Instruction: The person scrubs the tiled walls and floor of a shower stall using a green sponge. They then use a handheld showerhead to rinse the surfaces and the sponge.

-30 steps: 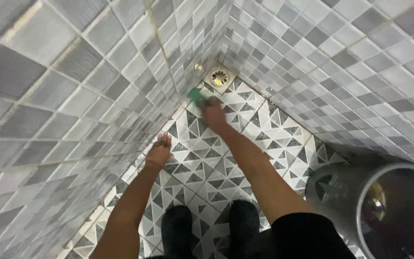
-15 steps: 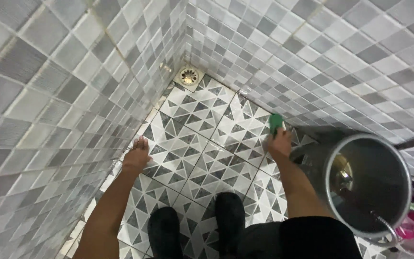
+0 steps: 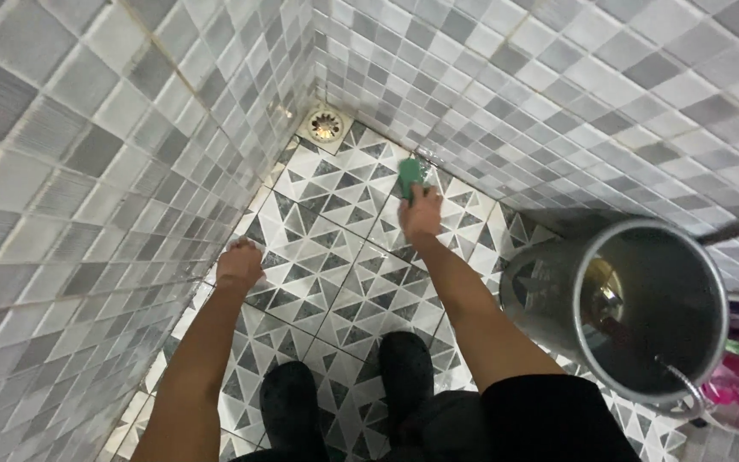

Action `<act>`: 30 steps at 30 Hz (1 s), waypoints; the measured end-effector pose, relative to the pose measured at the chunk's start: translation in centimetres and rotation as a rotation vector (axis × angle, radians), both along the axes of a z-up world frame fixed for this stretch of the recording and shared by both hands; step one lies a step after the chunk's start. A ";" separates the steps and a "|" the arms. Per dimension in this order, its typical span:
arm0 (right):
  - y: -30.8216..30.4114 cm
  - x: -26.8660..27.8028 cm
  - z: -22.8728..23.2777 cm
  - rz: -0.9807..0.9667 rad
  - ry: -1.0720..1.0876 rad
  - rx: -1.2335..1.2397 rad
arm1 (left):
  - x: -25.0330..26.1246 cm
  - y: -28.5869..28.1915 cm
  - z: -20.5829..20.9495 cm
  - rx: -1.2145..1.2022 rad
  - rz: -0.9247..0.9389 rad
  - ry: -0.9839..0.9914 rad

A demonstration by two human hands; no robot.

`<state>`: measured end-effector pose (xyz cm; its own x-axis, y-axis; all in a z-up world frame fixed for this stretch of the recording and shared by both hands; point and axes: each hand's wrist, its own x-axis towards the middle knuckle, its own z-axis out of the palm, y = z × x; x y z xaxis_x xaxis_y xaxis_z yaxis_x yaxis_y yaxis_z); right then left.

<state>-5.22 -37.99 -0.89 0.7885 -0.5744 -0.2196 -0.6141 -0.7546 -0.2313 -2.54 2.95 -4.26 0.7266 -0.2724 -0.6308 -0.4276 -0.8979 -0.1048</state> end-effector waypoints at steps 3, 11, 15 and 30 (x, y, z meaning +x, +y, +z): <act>0.2 -1.9 -1.0 0.264 -0.080 0.039 | 0.6 -0.2 -1.3 0.025 -0.071 -0.033; -4.8 -16.4 6.5 0.524 0.222 -0.027 | 4.2 -6.7 5.1 0.087 -0.160 -0.165; -13.0 -18.9 -2.3 0.111 0.200 -0.073 | 3.9 -7.9 7.5 0.033 -0.192 -0.185; 9.5 9.0 -6.1 0.434 -0.211 0.034 | -1.8 2.7 5.1 -0.124 -0.131 -0.091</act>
<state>3.81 -28.52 -7.00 0.9831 -0.1782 -0.0420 -0.1816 -0.9204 -0.3464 -4.35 5.67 0.88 0.7322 -0.4399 -0.5200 -0.5355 -0.8436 -0.0402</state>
